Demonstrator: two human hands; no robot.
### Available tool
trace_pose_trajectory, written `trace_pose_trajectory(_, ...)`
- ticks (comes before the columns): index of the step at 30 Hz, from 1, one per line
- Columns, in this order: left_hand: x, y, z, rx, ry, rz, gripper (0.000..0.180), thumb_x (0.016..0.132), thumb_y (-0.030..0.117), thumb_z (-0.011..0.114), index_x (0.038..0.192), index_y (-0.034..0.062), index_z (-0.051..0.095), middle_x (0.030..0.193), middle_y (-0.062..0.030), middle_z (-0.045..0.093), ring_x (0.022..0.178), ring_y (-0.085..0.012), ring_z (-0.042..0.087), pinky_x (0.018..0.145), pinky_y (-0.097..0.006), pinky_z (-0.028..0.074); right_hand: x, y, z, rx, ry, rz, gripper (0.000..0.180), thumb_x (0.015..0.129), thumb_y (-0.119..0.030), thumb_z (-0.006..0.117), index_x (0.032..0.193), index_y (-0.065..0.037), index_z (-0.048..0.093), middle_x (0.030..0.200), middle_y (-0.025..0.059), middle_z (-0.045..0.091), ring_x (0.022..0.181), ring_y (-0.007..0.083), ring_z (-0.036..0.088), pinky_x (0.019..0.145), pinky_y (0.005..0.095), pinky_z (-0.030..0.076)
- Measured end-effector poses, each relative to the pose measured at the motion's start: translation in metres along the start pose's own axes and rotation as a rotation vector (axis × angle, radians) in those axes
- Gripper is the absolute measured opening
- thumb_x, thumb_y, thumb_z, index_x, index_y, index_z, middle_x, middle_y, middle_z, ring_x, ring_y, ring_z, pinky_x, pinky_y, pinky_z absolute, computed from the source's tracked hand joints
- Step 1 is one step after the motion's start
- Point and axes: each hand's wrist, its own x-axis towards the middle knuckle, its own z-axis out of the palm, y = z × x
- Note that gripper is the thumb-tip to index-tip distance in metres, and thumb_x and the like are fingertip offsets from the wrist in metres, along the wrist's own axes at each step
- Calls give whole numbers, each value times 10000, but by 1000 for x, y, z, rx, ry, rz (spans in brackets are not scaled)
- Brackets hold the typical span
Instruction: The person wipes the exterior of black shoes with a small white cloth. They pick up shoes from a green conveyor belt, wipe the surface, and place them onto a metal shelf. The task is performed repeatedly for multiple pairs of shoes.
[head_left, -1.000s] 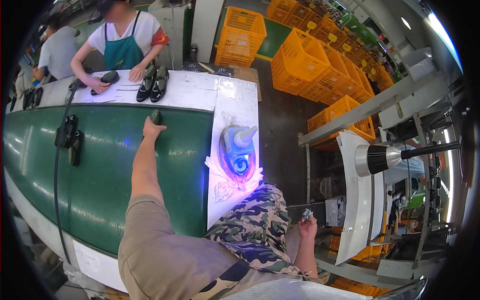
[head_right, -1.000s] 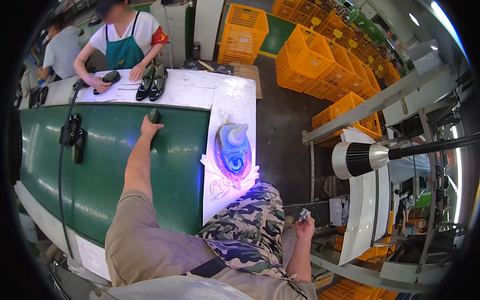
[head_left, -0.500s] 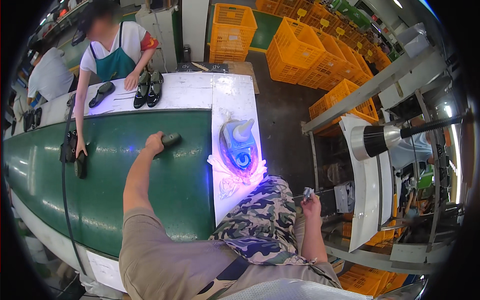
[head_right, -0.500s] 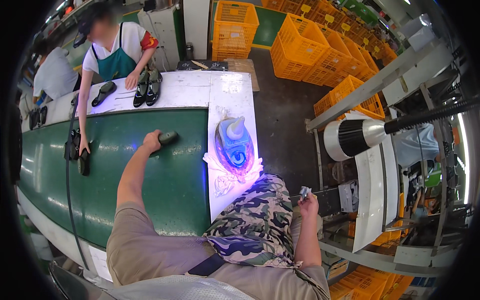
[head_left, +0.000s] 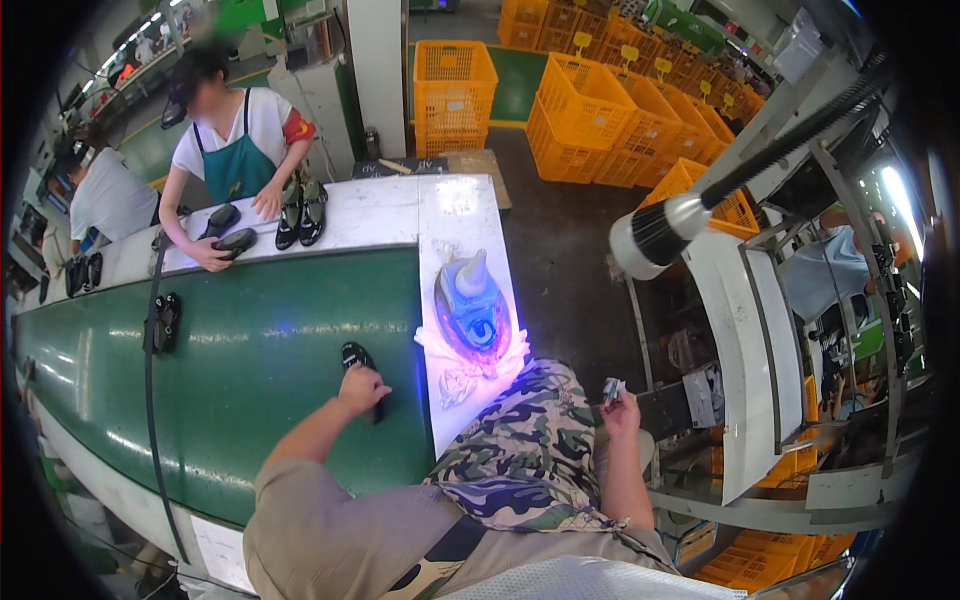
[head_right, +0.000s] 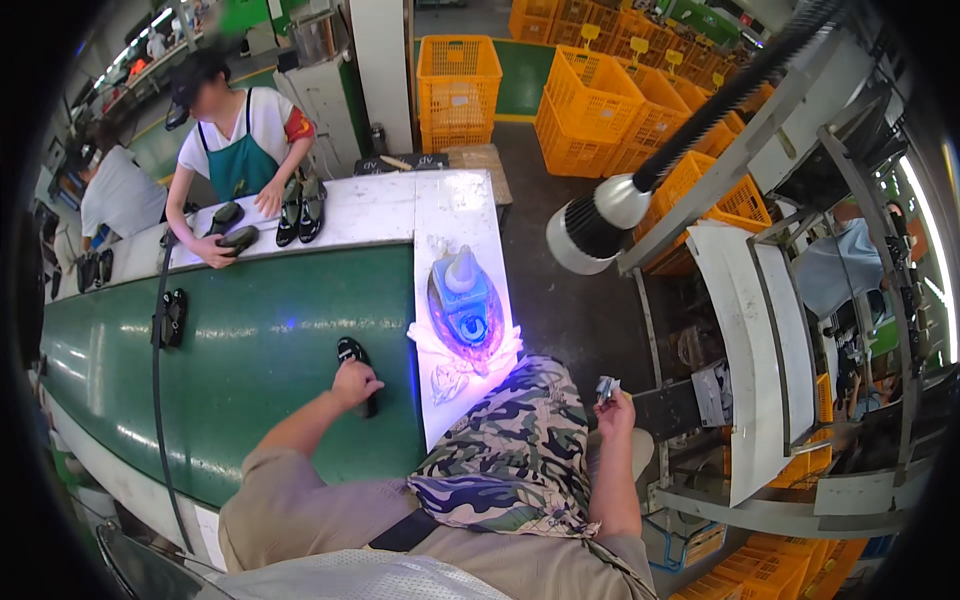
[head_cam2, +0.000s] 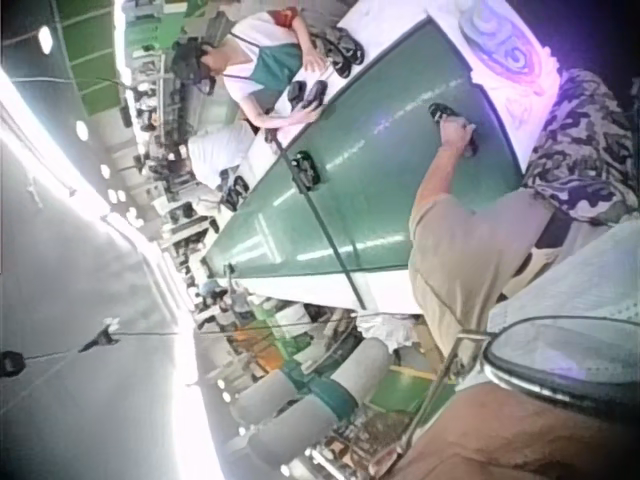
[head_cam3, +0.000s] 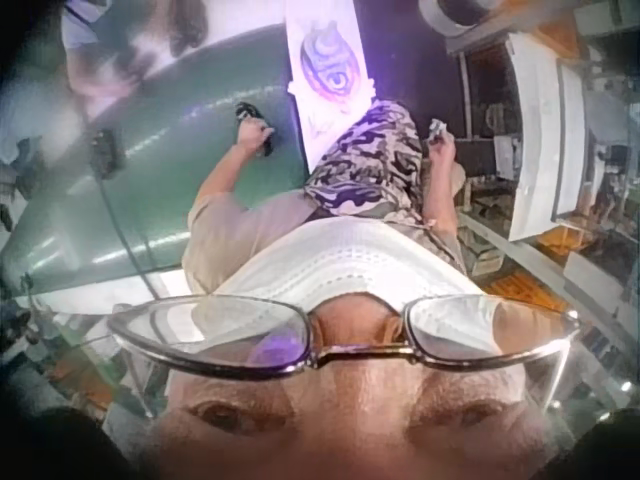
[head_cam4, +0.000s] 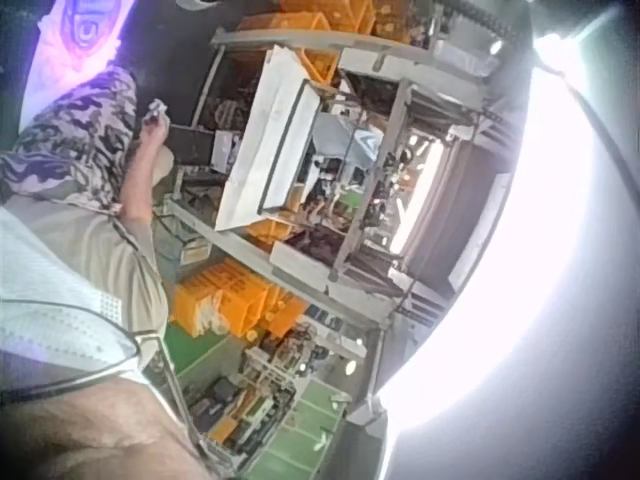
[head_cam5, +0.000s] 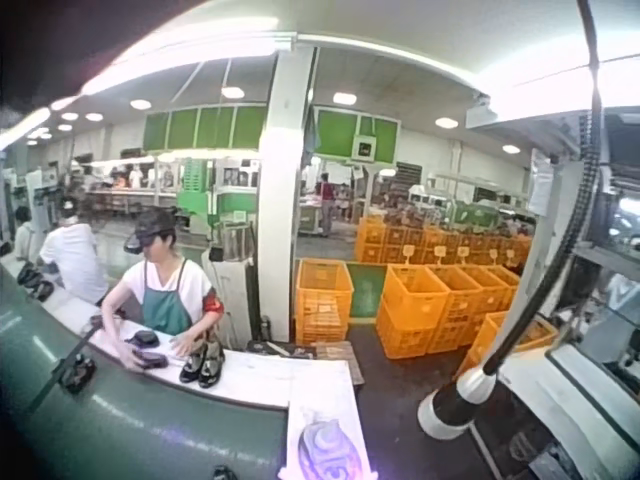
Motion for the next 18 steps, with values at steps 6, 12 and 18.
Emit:
trace_pose_trajectory(6, -17, 24, 10, -402, 505, -849, 696, 632, 343, 870, 1159, 2, 571, 1119, -212, 648, 1046, -378, 635, 993, -485, 464, -5, -3, 6, 32, -24, -14, 133, 898, -261, 657, 906, -129, 641, 786, 46, 643, 685, 204, 600, 649, 395, 466)
trace_pose_trajectory(12, -26, -14, -9, -1246, -34, -986, 507, 721, 250, 829, 1115, -1, 630, 1096, -149, 672, 1000, -296, 667, 846, -559, 531, -3, -7, 16, 45, -35, 16, 115, 899, -235, 657, 884, -128, 619, 760, 43, 631, 669, 199, 606, 611, 387, 473)
trace_pose_trajectory(18, -28, 9, 1, -2014, 106, -544, 429, 794, 140, 742, 1185, 35, 599, 1153, -138, 655, 1098, -309, 617, 995, -529, 454, -8, -13, 17, 16, 22, 45, 133, 896, -239, 666, 866, -125, 605, 730, 57, 626, 644, 205, 605, 567, 365, 474)
